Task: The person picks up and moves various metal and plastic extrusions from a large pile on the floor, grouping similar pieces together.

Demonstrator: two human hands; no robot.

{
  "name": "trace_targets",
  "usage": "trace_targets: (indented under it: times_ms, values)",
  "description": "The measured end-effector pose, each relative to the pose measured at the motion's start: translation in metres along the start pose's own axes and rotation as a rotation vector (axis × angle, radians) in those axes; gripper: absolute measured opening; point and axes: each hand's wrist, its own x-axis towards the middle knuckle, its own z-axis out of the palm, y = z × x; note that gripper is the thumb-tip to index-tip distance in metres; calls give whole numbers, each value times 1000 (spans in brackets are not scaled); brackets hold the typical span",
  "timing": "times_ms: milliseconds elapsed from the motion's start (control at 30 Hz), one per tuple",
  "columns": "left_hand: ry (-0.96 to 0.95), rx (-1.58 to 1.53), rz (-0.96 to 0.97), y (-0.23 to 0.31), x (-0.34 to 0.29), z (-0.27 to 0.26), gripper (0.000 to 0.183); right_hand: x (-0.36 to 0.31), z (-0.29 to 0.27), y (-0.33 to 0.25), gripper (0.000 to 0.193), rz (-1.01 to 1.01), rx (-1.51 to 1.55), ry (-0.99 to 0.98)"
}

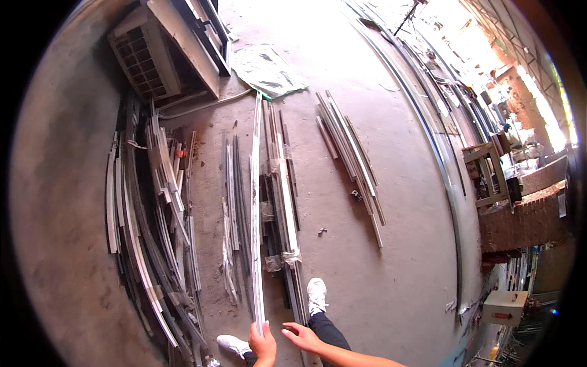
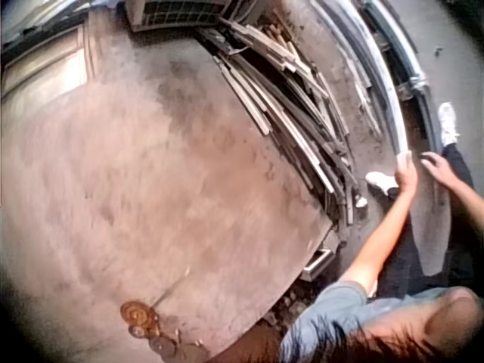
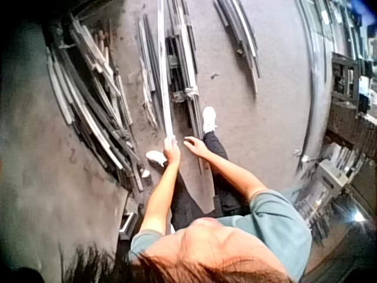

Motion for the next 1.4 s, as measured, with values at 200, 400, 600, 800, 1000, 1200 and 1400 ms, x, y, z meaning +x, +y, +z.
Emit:
trace_targets:
  times_ms: [200, 400, 600, 800, 1000, 1200, 1400]
  values:
    - [-43, -22, 215, 39, 1, 15, 46, 53, 0, -68, 50, -208, 405, -10]
    - [-240, -145, 311, 86, 3, 63, 69, 91, -55, -113, 24, -68, 255, 349]
    - [-426, -172, 336, 93, 0, 67, 72, 122, -136, -90, 24, 31, 16, 563]
    - [-384, 42, 253, -44, -20, 25, 67, 133, -175, -37, 32, -91, -336, 675]
    - [-358, 328, 107, -131, -55, -66, 56, 132, -195, -15, 32, -116, -402, 742]
    - [-401, 381, -206, -149, -92, -153, 57, 142, -191, -13, 44, -51, -387, 726]
    - [-408, 357, -141, -166, -120, -210, 55, 143, -175, -5, 46, 164, -357, 665]
